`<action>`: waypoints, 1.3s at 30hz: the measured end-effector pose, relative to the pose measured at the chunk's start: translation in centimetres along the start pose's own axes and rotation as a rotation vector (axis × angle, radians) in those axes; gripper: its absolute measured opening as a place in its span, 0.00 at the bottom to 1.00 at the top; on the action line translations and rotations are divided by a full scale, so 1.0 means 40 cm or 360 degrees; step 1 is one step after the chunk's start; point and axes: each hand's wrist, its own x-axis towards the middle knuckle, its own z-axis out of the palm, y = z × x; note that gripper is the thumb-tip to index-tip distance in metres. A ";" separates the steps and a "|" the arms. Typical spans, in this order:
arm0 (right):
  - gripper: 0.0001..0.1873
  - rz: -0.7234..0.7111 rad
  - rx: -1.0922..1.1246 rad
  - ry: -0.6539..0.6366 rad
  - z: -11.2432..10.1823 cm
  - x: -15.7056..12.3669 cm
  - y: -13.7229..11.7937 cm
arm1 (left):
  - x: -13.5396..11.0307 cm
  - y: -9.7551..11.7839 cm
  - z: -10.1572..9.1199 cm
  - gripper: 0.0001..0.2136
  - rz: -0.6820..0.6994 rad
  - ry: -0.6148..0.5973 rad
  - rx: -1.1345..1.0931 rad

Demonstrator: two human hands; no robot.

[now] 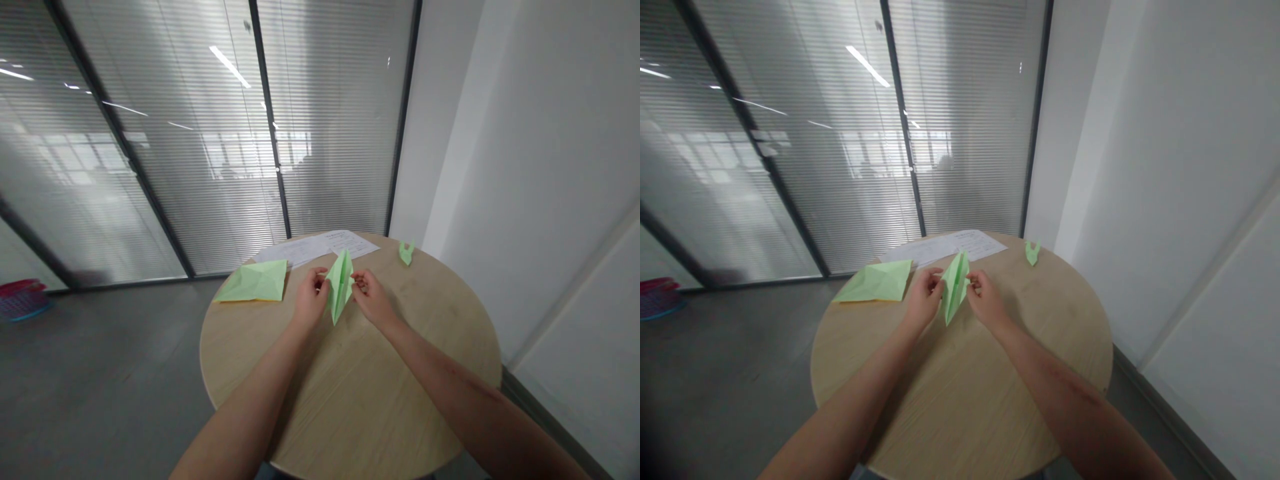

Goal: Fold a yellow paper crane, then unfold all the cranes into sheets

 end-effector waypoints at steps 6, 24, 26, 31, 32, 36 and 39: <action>0.11 -0.0006 0.0019 0.0069 0.001 0.000 -0.012 | 0.001 0.003 -0.005 0.11 -0.0002 0.0030 0.0005; 0.28 0.0195 0.0638 -0.0306 0.016 0.013 0.035 | 0.006 -0.024 -0.002 0.13 0.0026 -0.0028 -0.0189; 0.27 0.0262 0.0740 -0.0334 0.017 0.009 0.030 | 0.007 -0.024 -0.001 0.14 -0.0017 -0.0028 -0.0267; 0.25 0.0380 0.0994 -0.0370 0.022 0.000 0.023 | 0.011 -0.019 0.000 0.16 -0.0169 -0.0048 -0.0464; 0.25 0.0394 0.1021 -0.0364 0.022 0.000 0.023 | 0.012 -0.018 0.001 0.16 -0.0190 -0.0057 -0.0487; 0.23 0.0435 0.1038 -0.0303 0.021 0.002 0.025 | 0.012 -0.014 0.001 0.15 -0.0236 -0.0086 -0.0550; 0.23 0.0467 0.1024 -0.0229 0.018 0.003 0.024 | 0.011 -0.009 0.001 0.14 -0.0253 -0.0071 -0.0571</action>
